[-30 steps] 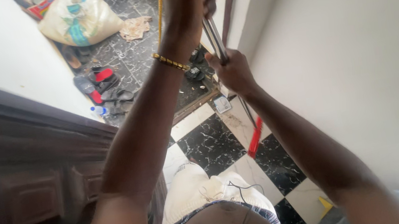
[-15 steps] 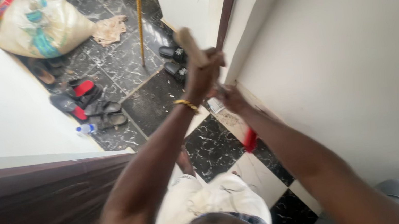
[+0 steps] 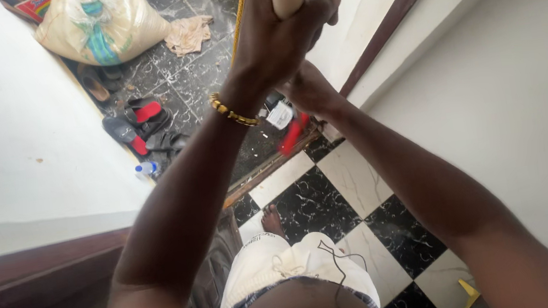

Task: The person assembles a broom by attaching a wooden handle to a metal shaft. They repeatedly attempt to align and push the handle onto the shaft, adjusting their grip and position multiple times.

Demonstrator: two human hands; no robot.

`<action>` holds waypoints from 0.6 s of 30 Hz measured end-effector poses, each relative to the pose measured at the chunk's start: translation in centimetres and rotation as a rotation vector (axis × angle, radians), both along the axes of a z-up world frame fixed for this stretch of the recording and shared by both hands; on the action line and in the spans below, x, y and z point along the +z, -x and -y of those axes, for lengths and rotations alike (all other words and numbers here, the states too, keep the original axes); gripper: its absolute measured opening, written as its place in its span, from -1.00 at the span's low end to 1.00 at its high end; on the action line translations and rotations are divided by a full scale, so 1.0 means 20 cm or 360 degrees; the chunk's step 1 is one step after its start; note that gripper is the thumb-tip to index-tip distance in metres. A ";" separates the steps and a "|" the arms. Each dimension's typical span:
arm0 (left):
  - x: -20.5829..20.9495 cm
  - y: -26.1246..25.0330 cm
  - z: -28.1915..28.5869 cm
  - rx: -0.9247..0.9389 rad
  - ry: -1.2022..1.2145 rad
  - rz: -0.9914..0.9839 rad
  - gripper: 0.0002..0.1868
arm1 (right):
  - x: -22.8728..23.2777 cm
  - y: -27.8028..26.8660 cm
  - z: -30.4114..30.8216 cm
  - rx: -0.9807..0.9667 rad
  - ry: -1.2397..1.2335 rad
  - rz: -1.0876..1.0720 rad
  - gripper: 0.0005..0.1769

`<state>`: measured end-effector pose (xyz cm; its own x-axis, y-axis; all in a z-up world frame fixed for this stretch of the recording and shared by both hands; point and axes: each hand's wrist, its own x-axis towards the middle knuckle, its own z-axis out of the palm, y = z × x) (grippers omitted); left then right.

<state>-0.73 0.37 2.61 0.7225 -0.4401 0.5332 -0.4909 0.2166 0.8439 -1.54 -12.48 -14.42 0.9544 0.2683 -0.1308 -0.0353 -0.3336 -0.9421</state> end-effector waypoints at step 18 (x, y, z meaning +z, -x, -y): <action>-0.35 -0.17 0.06 -0.0305 -0.0220 -0.0105 -0.83 | -0.50 -0.10 -0.07 -0.0231 -0.0486 0.0287 -0.70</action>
